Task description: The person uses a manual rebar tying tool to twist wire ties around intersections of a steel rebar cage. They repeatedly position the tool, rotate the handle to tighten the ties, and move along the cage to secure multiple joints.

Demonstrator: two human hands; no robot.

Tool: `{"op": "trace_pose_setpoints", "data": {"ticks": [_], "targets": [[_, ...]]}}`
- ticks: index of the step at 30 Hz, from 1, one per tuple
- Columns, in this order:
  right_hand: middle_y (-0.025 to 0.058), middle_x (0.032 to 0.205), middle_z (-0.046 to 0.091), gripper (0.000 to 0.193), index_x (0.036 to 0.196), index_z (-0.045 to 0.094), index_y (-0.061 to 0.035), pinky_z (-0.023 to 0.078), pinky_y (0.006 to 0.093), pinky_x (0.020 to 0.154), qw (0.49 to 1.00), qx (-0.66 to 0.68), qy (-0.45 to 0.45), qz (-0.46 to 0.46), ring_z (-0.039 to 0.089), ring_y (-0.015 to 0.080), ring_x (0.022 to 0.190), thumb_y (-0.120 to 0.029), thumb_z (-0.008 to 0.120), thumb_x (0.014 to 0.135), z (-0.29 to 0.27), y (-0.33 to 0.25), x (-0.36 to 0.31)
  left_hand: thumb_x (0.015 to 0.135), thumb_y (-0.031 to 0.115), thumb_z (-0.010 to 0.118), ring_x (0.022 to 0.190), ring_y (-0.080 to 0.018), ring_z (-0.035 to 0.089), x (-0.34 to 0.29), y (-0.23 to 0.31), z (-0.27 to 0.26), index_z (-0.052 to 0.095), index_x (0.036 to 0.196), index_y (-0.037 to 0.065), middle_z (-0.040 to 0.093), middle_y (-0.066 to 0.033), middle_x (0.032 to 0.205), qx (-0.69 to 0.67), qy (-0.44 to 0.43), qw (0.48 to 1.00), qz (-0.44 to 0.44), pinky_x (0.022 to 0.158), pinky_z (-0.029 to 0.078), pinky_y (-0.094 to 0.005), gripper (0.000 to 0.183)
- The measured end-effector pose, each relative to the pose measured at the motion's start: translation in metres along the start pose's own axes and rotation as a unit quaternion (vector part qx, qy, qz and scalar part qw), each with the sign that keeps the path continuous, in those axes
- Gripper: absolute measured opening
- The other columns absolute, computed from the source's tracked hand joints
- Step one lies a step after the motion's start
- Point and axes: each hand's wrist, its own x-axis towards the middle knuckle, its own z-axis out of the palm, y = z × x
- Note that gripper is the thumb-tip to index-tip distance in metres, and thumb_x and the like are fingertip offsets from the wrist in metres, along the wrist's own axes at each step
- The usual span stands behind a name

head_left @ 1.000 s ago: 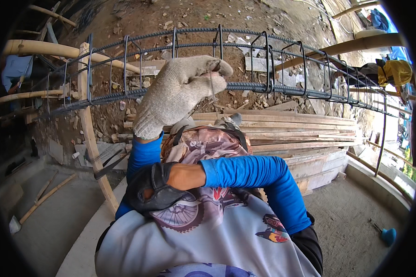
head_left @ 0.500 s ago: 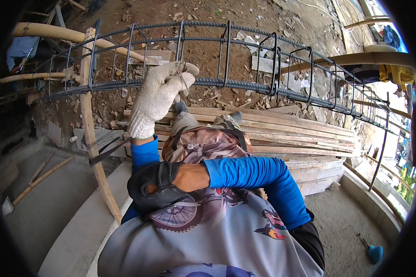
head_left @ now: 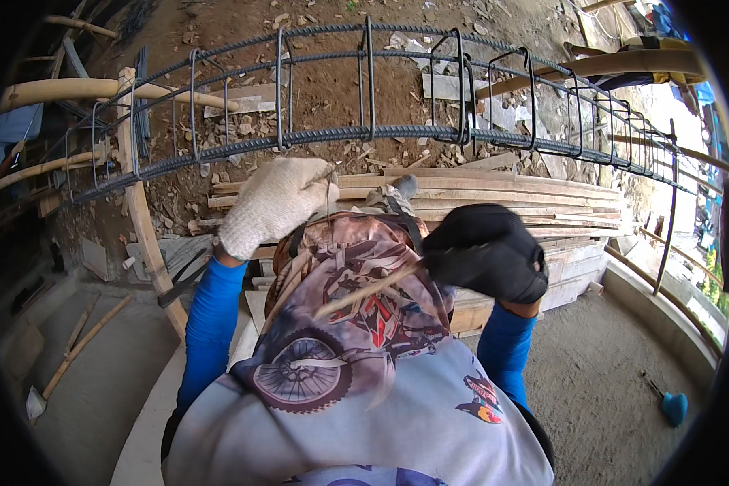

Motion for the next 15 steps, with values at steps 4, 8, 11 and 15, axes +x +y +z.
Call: {"op": "trace_pose_setpoints", "data": {"ticks": [4, 8, 11, 15], "targets": [[0.0117, 0.092, 0.075, 0.015, 0.094, 0.077, -0.0094, 0.055, 0.0432, 0.069, 0.981, -0.021, 0.118, 0.151, 0.072, 0.0333, 0.083, -0.018, 0.078, 0.081, -0.007, 0.052, -0.039, 0.095, 0.037, 0.067, 0.095, -0.0425, 0.071, 0.017, -0.03, 0.041, 0.073, 0.11, 0.006, 0.073, -0.0227, 0.1, 0.069, -0.08, 0.994, -0.015, 0.082, 0.054, -0.0497, 0.035], [0.0116, 0.092, 0.075, 0.017, 0.095, 0.078, -0.0092, 0.056, 0.0428, 0.069, 0.968, 0.011, 0.154, 0.198, 0.072, 0.0331, 0.083, -0.017, 0.078, 0.08, 0.03, 0.066, -0.086, 0.092, 0.036, 0.072, 0.098, -0.0425, 0.071, 0.027, -0.044, 0.062, 0.071, 0.111, 0.007, 0.073, -0.0205, 0.102, 0.038, -0.124, 0.991, 0.018, 0.085, 0.054, -0.0495, 0.036], [0.0116, 0.093, 0.076, 0.018, 0.096, 0.078, -0.0091, 0.056, 0.0424, 0.069, 0.964, 0.027, 0.161, 0.209, 0.072, 0.0329, 0.083, -0.016, 0.078, 0.079, 0.051, 0.059, -0.113, 0.089, 0.037, 0.075, 0.097, -0.0432, 0.071, 0.017, -0.035, 0.061, 0.071, 0.109, 0.006, 0.073, -0.0213, 0.1, 0.012, -0.147, 0.986, 0.084, 0.084, 0.054, -0.0501, 0.037], [0.0115, 0.094, 0.076, 0.02, 0.097, 0.079, -0.0089, 0.056, 0.0419, 0.069, 0.962, 0.038, 0.165, 0.214, 0.073, 0.0327, 0.083, -0.015, 0.079, 0.078, 0.06, 0.037, -0.134, 0.085, 0.035, 0.08, 0.091, -0.0422, 0.072, -0.002, -0.015, 0.057, 0.072, 0.102, 0.004, 0.071, -0.0214, 0.088, 0.075, -0.101, 0.989, 0.077, 0.08, 0.053, -0.0503, 0.035]]}}
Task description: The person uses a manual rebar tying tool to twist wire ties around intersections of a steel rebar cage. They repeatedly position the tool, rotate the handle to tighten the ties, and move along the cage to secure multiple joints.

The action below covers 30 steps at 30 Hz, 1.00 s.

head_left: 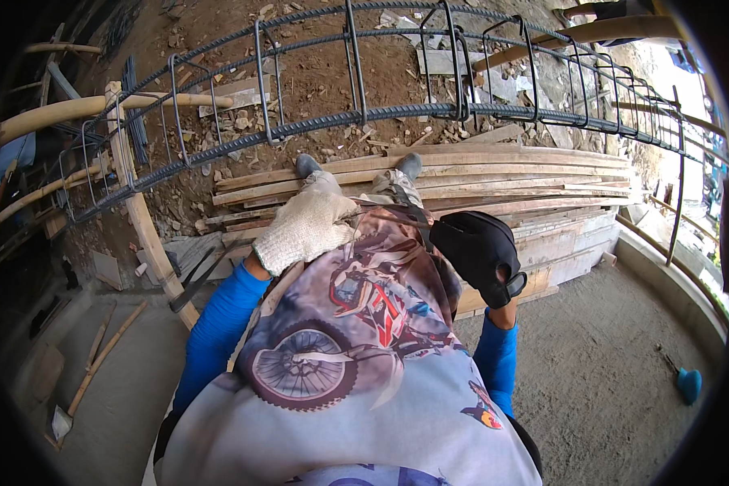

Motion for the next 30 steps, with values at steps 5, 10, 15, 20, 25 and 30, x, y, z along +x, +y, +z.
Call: {"op": "trace_pose_setpoints", "data": {"ticks": [5, 10, 15, 20, 25, 30], "targets": [[0.0114, 0.095, 0.077, 0.022, 0.098, 0.079, -0.0087, 0.057, 0.0414, 0.069, 0.999, 0.028, 0.006, -0.034, 0.073, 0.0324, 0.083, -0.014, 0.079, 0.077, -0.014, -0.025, -0.01, 0.083, 0.035, 0.081, 0.09, -0.0439, 0.07, -0.005, -0.001, -0.01, 0.074, 0.105, 0.006, 0.071, -0.0231, 0.092, -0.092, -0.089, 0.992, 0.009, 0.076, 0.052, -0.0507, 0.037], [0.0113, 0.096, 0.077, 0.024, 0.1, 0.08, -0.0085, 0.057, 0.0408, 0.069, 0.994, -0.05, -0.067, -0.066, 0.073, 0.0321, 0.083, -0.013, 0.08, 0.076, -0.024, -0.057, 0.007, 0.084, 0.033, 0.078, 0.088, -0.0435, 0.071, -0.008, 0.004, -0.004, 0.075, 0.103, 0.008, 0.072, -0.0206, 0.091, 0.022, -0.01, 0.998, 0.06, 0.074, 0.053, -0.0513, 0.031], [0.0112, 0.096, 0.078, 0.027, 0.101, 0.081, -0.0083, 0.058, 0.0402, 0.07, 0.972, -0.099, -0.161, -0.138, 0.074, 0.0319, 0.083, -0.012, 0.08, 0.075, -0.014, -0.081, 0.034, 0.088, 0.031, 0.073, 0.086, -0.0419, 0.071, -0.009, 0.014, 0.008, 0.073, 0.093, 0.01, 0.071, -0.0177, 0.085, 0.076, 0.023, 0.994, 0.072, 0.073, 0.054, -0.0545, 0.022], [0.0116, 0.095, 0.078, 0.026, 0.1, 0.081, -0.0071, 0.057, 0.0402, 0.068, 0.959, -0.117, -0.193, -0.169, 0.074, 0.0319, 0.081, -0.012, 0.081, 0.075, -0.008, -0.095, 0.051, 0.089, 0.029, 0.074, 0.077, -0.0393, 0.071, -0.011, 0.008, 0.016, 0.067, 0.085, 0.009, 0.069, -0.0154, 0.079, 0.074, 0.113, 0.984, 0.115, 0.067, 0.053, -0.0523, 0.021], [0.0101, 0.085, 0.075, 0.02, 0.092, 0.081, -0.0068, 0.055, 0.0407, 0.065, 0.968, -0.137, -0.16, -0.139, 0.071, 0.0302, 0.074, -0.013, 0.082, 0.074, -0.002, -0.109, 0.051, 0.084, 0.034, 0.081, 0.072, -0.0368, 0.07, -0.014, 0.002, 0.025, 0.064, 0.081, 0.011, 0.066, -0.0129, 0.073, 0.06, 0.169, 0.976, 0.124, 0.062, 0.053, -0.049, 0.029], [0.004, 0.1, 0.073, 0.028, 0.106, 0.079, -0.0155, 0.057, 0.0375, 0.07, 0.942, -0.173, -0.176, -0.228, 0.071, 0.0254, 0.086, -0.021, 0.082, 0.079, 0.015, -0.118, 0.046, 0.083, 0.036, 0.083, 0.071, -0.0357, 0.069, -0.015, -0.001, 0.028, 0.062, 0.079, 0.011, 0.064, -0.012, 0.072, 0.055, 0.202, 0.968, 0.14, 0.062, 0.052, -0.0475, 0.033]]}}
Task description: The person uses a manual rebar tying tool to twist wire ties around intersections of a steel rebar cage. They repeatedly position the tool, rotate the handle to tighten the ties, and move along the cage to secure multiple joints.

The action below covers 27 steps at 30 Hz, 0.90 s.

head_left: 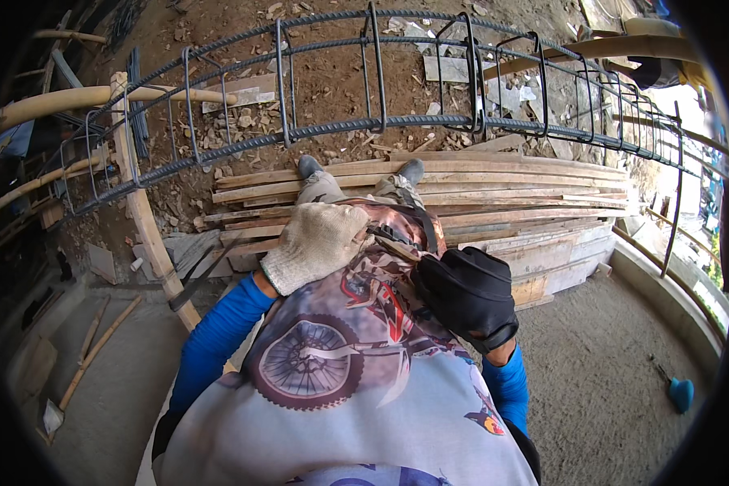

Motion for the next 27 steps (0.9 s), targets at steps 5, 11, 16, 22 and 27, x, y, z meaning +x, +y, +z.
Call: {"op": "trace_pose_setpoints", "data": {"ticks": [5, 11, 16, 22, 27], "targets": [[0.0026, 0.105, 0.073, 0.03, 0.108, 0.078, -0.0187, 0.058, 0.0393, 0.074, 0.997, -0.05, 0.006, -0.055, 0.071, 0.0253, 0.092, -0.025, 0.082, 0.079, 0.018, -0.01, 0.01, 0.085, 0.035, 0.082, 0.074, -0.038, 0.07, 0.002, -0.004, -0.003, 0.064, 0.082, 0.01, 0.066, -0.0133, 0.075, -0.028, -0.038, 0.999, -0.014, 0.064, 0.053, -0.0484, 0.031], [0.0081, 0.102, 0.075, 0.033, 0.113, 0.077, -0.0118, 0.059, 0.0399, 0.076, 0.977, 0.058, -0.195, 0.06, 0.074, 0.0291, 0.096, -0.025, 0.081, 0.083, -0.025, -0.001, 0.029, 0.092, 0.02, 0.077, 0.088, -0.0367, 0.075, 0.002, -0.013, -0.042, 0.072, 0.106, 0.004, 0.074, -0.0181, 0.095, -0.079, -0.055, 0.987, -0.129, 0.073, 0.057, -0.044, 0.022], [0.0113, 0.104, 0.076, 0.035, 0.114, 0.077, -0.0099, 0.059, 0.0396, 0.077, 0.99, 0.09, -0.075, 0.078, 0.075, 0.0303, 0.096, -0.023, 0.082, 0.082, -0.042, 0.008, 0.058, 0.096, 0.009, 0.074, 0.094, -0.0324, 0.078, 0.015, -0.003, -0.077, 0.072, 0.122, 0.001, 0.077, -0.0179, 0.104, -0.072, 0.157, 0.974, -0.145, 0.079, 0.059, -0.0382, 0.028], [0.0152, 0.107, 0.076, 0.037, 0.115, 0.077, -0.0078, 0.06, 0.0391, 0.078, 0.98, 0.178, 0.087, 0.02, 0.076, 0.0318, 0.095, -0.021, 0.083, 0.081, 0.004, 0.002, 0.097, 0.096, 0.01, 0.075, 0.092, -0.037, 0.076, 0.041, 0.028, -0.073, 0.072, 0.122, 0.002, 0.077, -0.0183, 0.104, -0.02, 0.27, 0.961, -0.052, 0.079, 0.059, -0.0423, 0.027], [0.0184, 0.109, 0.077, 0.038, 0.115, 0.077, -0.0059, 0.061, 0.0388, 0.079, 0.965, 0.23, 0.108, 0.068, 0.078, 0.033, 0.095, -0.019, 0.084, 0.08, 0.018, -0.02, 0.107, 0.094, 0.01, 0.074, 0.092, -0.0359, 0.075, 0.038, 0.021, -0.057, 0.07, 0.125, 0.004, 0.075, -0.0156, 0.1, 0.013, 0.245, 0.968, -0.055, 0.079, 0.058, -0.0438, 0.031]]}}
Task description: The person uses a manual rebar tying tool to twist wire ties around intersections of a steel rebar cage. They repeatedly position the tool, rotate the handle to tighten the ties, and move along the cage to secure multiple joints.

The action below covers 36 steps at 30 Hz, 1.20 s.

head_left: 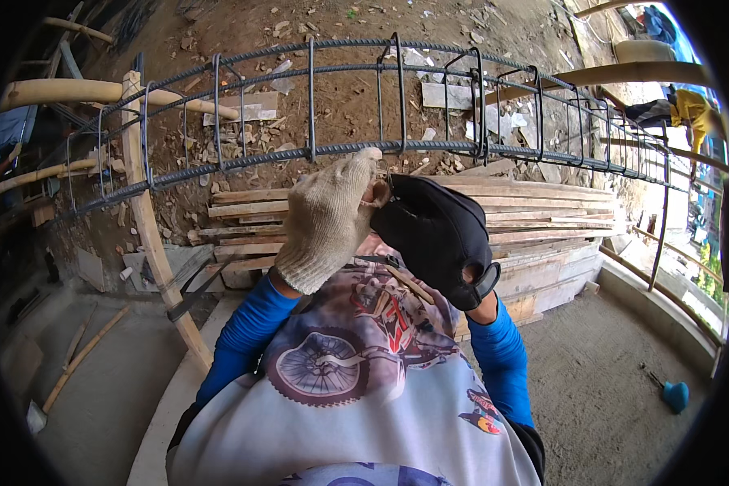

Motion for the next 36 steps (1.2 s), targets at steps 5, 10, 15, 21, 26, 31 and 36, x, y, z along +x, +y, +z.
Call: {"op": "trace_pose_setpoints", "data": {"ticks": [5, 10, 15, 21, 26, 31, 36], "targets": [[0.0142, 0.096, 0.077, 0.019, 0.106, 0.076, 0.0021, 0.058, 0.0334, 0.075, 0.976, -0.145, -0.062, -0.15, 0.074, 0.0193, 0.083, -0.01, 0.078, 0.092, -0.007, 0.002, 0.003, 0.091, 0.018, 0.078, 0.087, -0.0329, 0.073, -0.028, -0.026, 0.007, 0.067, 0.125, 0.011, 0.07, -0.0103, 0.089, 0.08, -0.058, 0.995, 0.02, 0.077, 0.058, -0.0438, 0.036], [0.0149, 0.09, 0.073, 0.018, 0.101, 0.076, -0.0041, 0.057, 0.0398, 0.073, 0.993, 0.007, -0.121, -0.002, 0.072, 0.0347, 0.08, -0.016, 0.078, 0.088, 0.011, 0.01, 0.0, 0.089, 0.013, 0.078, 0.095, -0.0336, 0.074, -0.055, -0.035, 0.004, 0.068, 0.128, 0.011, 0.076, -0.012, 0.104, 0.053, -0.065, 0.996, -0.033, 0.081, 0.059, -0.0427, 0.04], [0.0144, 0.08, 0.069, 0.017, 0.099, 0.075, -0.01, 0.051, 0.0451, 0.064, 0.964, -0.121, -0.092, -0.218, 0.066, 0.0386, 0.071, -0.024, 0.074, 0.09, 0.04, 0.008, 0.031, 0.084, -0.006, 0.071, 0.104, -0.0332, 0.075, -0.065, -0.043, -0.002, 0.071, 0.13, 0.008, 0.077, -0.0148, 0.115, -0.079, 0.033, 0.993, -0.086, 0.091, 0.059, -0.04, 0.048], [0.0176, 0.089, 0.071, 0.041, 0.115, 0.073, -0.0047, 0.056, 0.0458, 0.07, 0.987, -0.086, -0.095, -0.092, 0.069, 0.0393, 0.078, -0.031, 0.08, 0.085, 0.06, -0.001, 0.057, 0.096, 0.003, 0.075, 0.09, -0.0219, 0.077, -0.055, -0.07, 0.001, 0.076, 0.119, 0.004, 0.079, -0.0103, 0.106, -0.052, 0.251, 0.961, -0.107, 0.078, 0.06, -0.0331, 0.023], [0.0154, 0.098, 0.072, 0.044, 0.119, 0.071, -0.0037, 0.056, 0.0465, 0.079, 0.966, -0.219, -0.095, -0.099, 0.07, 0.0379, 0.091, -0.028, 0.08, 0.083, 0.06, 0.025, 0.042, 0.104, 0.009, 0.066, 0.086, -0.0093, 0.071, -0.071, -0.061, 0.027, 0.074, 0.12, -0.003, 0.078, -0.0055, 0.101, -0.31, 0.226, 0.862, -0.33, 0.077, 0.058, -0.0281, 0.021], [0.0146, 0.099, 0.072, 0.045, 0.124, 0.07, -0.0036, 0.056, 0.0459, 0.079, 0.972, -0.195, -0.098, -0.091, 0.069, 0.037, 0.091, -0.025, 0.079, 0.086, 0.063, 0.063, 0.001, 0.105, 0.013, 0.065, 0.09, -0.0115, 0.071, -0.08, -0.053, 0.059, 0.075, 0.119, -0.002, 0.077, -0.0059, 0.1, -0.411, 0.084, 0.801, -0.428, 0.082, 0.057, -0.028, 0.023], [0.0131, 0.086, 0.067, 0.032, 0.119, 0.071, -0.0063, 0.054, 0.0452, 0.067, 0.976, -0.133, -0.13, -0.11, 0.067, 0.0353, 0.075, -0.017, 0.075, 0.089, 0.054, 0.071, -0.023, 0.105, 0.016, 0.066, 0.092, -0.0143, 0.071, -0.08, -0.045, 0.059, 0.076, 0.115, 0.0, 0.075, -0.0048, 0.097, -0.547, 0.017, 0.662, -0.512, 0.086, 0.057, -0.0301, 0.021]]}}
